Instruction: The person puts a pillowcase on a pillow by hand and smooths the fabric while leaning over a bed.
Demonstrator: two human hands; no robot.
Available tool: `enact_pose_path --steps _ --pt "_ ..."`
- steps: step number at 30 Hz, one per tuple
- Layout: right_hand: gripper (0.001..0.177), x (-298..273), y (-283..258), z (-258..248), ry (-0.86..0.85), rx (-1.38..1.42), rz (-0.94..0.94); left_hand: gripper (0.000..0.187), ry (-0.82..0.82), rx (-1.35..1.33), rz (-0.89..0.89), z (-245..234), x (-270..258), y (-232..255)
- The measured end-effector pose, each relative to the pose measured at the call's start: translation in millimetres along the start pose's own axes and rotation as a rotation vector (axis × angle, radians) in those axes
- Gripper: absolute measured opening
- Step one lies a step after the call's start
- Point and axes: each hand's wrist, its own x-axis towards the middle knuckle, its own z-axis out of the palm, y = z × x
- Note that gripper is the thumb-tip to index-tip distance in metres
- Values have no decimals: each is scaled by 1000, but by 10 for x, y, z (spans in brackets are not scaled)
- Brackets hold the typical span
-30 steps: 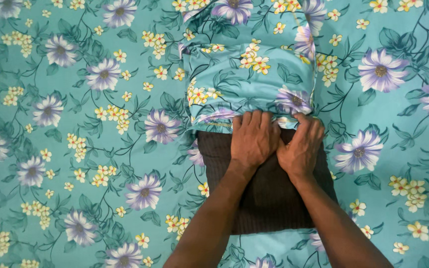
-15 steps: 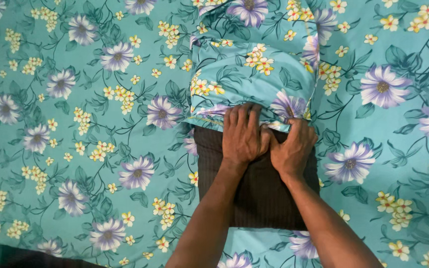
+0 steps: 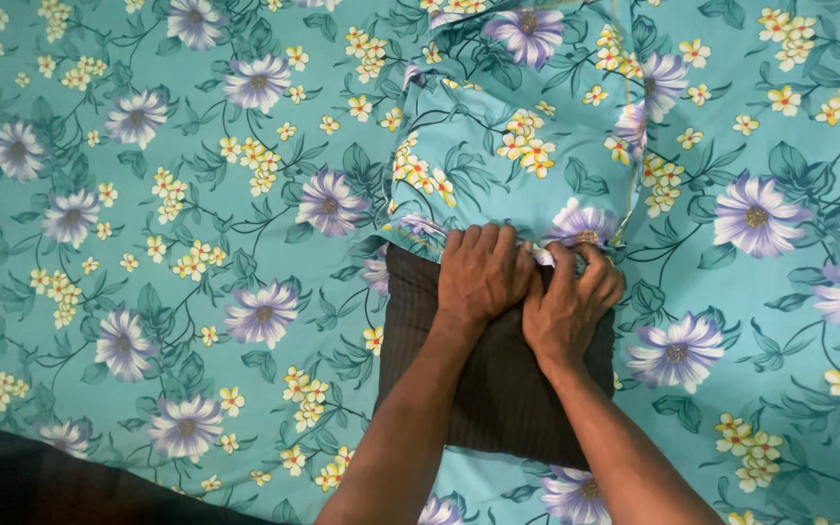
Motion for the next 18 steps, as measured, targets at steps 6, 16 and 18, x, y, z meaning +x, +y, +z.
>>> enact_pose_path --steps 6,16,18 --pt "32 -46 142 134 -83 10 124 49 362 204 -154 -271 107 76" --pt "36 -66 203 151 -97 57 135 29 163 -245 -488 -272 -28 -348" --pt "36 -53 170 128 -55 64 113 31 109 -310 -394 -392 -44 -452"
